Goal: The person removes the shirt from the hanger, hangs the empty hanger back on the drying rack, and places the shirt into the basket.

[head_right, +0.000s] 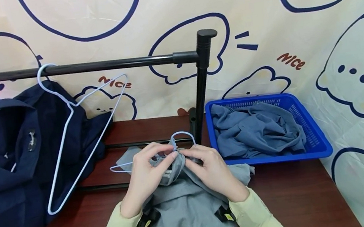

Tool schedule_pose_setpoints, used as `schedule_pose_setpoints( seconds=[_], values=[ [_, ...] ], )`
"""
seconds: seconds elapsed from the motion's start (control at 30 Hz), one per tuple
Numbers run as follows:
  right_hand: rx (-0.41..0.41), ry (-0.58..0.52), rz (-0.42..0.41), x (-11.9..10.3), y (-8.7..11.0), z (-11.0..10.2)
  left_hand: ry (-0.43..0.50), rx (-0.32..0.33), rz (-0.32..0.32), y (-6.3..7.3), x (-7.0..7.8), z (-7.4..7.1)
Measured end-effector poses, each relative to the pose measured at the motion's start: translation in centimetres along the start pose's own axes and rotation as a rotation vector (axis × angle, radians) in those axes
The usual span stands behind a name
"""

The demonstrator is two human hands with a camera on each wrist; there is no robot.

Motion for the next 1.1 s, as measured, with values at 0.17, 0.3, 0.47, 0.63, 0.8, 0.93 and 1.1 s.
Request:
schedule_pose_setpoints(
  seconds=[0.17,0.3,0.47,0.63,0.8,0.93,1.1],
  values=[
    [0.004,0.006,-0.005,0.1,0.0,0.1,-0.007,0.026,0.025,-0.3,-0.3,0.2],
    [0.021,0.012,-0.018,0.2,-0.1,0.0,-0.018,0.032,0.032,-0.4,-0.4,0.1],
    [0.021,0.016,-0.019,0.3,-0.2,-0.2,-0.028,0.032,0.010,-0.4,-0.7,-0.2],
    [0.012,0.011,-0.013,0.4,-0.2,-0.4,-0.050,0.029,-0.005,-0.4,-0.8,-0.8],
    [0.018,0.009,-0.004,0.7,-0.1,-0.5,-0.088,0.032,0.000,-0.6,-1.1,-1.6],
    [0.039,0.022,0.010,1.0,0.0,-0.8,-0.119,0.058,0.004,-0.6,-1.5,-2.4],
    [0.052,0.041,0.030,1.2,0.0,-1.1,-0.140,0.064,0.017,-0.7,-1.9,-2.9]
  ],
)
Point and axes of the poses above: each hand's wrist, its own y-axis away from the middle knuckle, its own z-axis out of the palm, x = y × z, the point moved 6 cm from there along -y, towards the middle knuckle, and after that the axes turned 13 degrees about z, right-handed, at the moved point
